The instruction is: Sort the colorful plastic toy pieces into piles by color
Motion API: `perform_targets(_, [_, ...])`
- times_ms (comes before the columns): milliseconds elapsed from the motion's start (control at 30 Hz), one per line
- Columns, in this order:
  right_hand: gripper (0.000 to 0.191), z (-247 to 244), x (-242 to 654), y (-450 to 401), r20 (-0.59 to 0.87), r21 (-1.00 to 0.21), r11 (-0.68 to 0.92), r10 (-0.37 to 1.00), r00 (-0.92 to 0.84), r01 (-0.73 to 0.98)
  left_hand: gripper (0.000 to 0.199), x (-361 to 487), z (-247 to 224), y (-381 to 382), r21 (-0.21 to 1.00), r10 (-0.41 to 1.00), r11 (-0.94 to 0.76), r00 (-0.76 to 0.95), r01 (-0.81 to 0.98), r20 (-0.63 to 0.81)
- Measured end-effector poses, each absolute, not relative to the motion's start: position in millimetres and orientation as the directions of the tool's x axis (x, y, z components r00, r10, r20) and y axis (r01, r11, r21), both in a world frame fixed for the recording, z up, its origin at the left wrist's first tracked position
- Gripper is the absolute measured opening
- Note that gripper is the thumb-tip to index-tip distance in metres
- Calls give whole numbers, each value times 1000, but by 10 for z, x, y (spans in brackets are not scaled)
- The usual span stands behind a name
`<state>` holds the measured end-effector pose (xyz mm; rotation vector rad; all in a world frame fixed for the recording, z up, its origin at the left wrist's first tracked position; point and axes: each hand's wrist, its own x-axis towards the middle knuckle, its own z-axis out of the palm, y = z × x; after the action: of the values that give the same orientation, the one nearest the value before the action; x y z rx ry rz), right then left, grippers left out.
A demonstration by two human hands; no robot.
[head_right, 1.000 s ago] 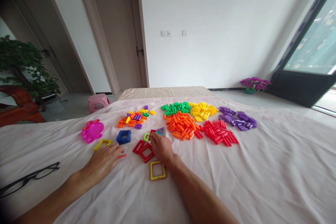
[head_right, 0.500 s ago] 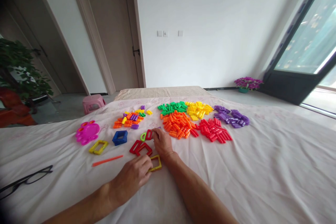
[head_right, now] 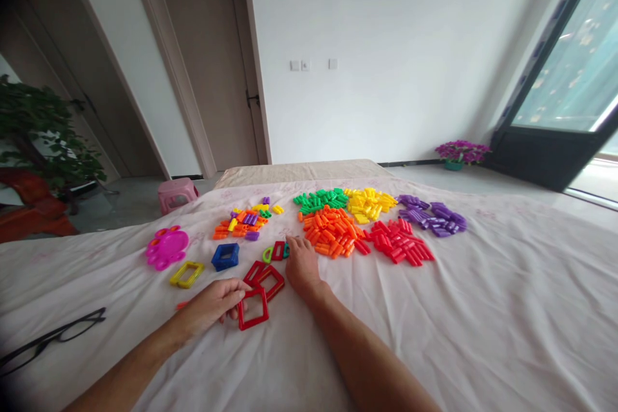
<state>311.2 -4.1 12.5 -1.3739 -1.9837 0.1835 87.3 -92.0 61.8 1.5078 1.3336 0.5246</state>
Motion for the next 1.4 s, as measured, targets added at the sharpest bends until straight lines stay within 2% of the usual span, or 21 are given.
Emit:
perform_targets(100, [53, 149, 3106, -51, 418, -468, 428, 878, -233, 773, 35, 731, 642, -861, 810, 953, -20, 256, 586, -162])
perform_targets(167, [51, 162, 3109, -55, 396, -490, 424, 887, -238, 762, 35, 626, 706, -821, 778, 970, -53, 217, 626, -109])
perform_targets(300, [50, 169, 3122, -55, 430, -541, 430, 880, -201, 723, 33, 569, 843, -876, 716, 976, -73, 197, 695, -92])
perform_targets(467, [45, 170, 3126, -66, 483, -551, 471, 853, -197, 689, 27, 818, 794, -1126, 514, 967, -180, 248, 839, -65])
perform_targets(600, [41, 155, 3134, -70, 505, -563, 499, 839, -204, 659, 17, 953, 680, -1222, 426, 953, -233, 292, 874, -80])
perform_targets(700, [40, 124, 3147, -46, 516, -603, 496, 840, -169, 625, 16, 965, 696, -1234, 424, 949, -237, 302, 874, -91])
perform_targets(900, [43, 46, 3160, 56, 489, -720, 422, 872, -29, 550, 11, 1042, 1011, -1007, 590, 976, -173, 219, 789, -8])
perform_targets(967, [43, 31, 3164, 78, 486, -744, 415, 874, -2, 524, 10, 1110, 1066, -861, 570, 980, -176, 199, 802, 21])
perform_targets(1067, [44, 15, 3172, 91, 487, -762, 414, 873, 19, 499, 11, 1206, 1031, -689, 473, 982, -173, 191, 864, 11])
perform_targets(1200, [45, -10, 3178, 102, 491, -765, 415, 870, 30, 492, 25, 1295, 942, -672, 323, 977, -212, 211, 922, 36])
perform_targets(1300, [46, -17, 3172, 106, 482, -754, 400, 876, 26, 520, 52, 1385, 944, -768, 216, 966, -258, 247, 942, 76])
perform_targets(1400, [50, 19, 3158, 83, 438, -709, 352, 899, -10, 611, 72, 1510, 943, -855, 159, 961, -276, 273, 948, 42])
